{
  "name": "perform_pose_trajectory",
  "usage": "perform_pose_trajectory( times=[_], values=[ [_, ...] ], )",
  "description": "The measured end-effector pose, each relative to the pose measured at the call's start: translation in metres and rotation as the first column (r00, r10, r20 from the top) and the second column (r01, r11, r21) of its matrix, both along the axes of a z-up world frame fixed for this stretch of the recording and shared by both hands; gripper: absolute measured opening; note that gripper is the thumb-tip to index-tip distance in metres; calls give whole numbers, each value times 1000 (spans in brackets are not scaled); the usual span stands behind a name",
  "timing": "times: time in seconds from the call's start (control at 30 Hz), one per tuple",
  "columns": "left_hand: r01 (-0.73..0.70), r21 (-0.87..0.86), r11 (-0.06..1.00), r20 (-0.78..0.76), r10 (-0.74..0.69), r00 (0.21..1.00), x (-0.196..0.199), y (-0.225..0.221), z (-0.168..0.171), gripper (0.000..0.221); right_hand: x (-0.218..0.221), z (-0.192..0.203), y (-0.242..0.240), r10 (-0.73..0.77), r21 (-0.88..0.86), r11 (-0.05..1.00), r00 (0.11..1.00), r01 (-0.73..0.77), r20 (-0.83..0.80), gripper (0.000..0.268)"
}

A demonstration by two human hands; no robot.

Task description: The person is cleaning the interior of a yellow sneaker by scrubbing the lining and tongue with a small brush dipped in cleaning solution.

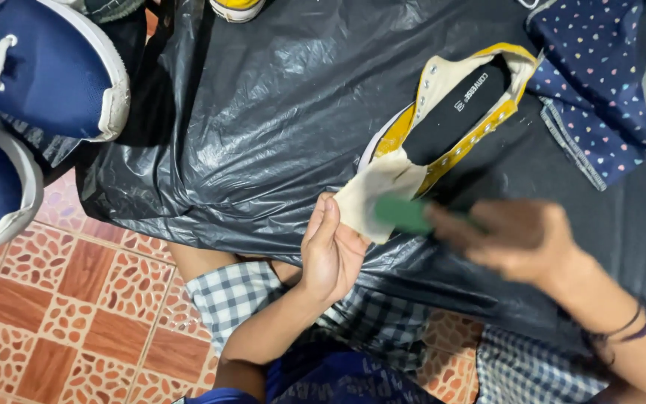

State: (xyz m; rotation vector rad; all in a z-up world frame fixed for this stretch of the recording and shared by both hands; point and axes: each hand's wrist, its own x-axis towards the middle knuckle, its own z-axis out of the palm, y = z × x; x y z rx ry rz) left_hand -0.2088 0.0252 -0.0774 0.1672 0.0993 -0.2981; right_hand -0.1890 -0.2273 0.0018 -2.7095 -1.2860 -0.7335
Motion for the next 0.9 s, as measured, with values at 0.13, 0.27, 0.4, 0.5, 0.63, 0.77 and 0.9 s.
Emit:
perform_pose_trajectory(
  times=[0.13,0.27,0.4,0.5,0.63,0.77,0.9],
  values=[
    [-15,-11,1000,-2,15,1000,0,-2,-2,17,1,7,1,-65,-71,996,978,52,-198,50],
    [-10,13,1000,2,10,1000,0,0,1,17,7,8,13,-27,52,998,981,38,-192,29],
    [-35,23,999,-6,36,999,-4,-6,2,19,14,-5,0,-241,-9,970,961,242,-135,34],
    [-70,138,988,2,70,998,-11,-14,11,32,10,4,12,-183,70,977,960,202,-214,31],
    [-158,219,963,116,136,984,-21,-35,20,60,11,6,6,-215,200,919,856,341,-470,31],
    [-112,334,936,79,90,993,-10,-49,51,54,9,10,9,-139,328,872,826,364,-546,35],
    [-155,471,868,-73,214,974,11,-70,69,34,13,-7,7,-155,391,838,853,381,-498,33]
  ],
)
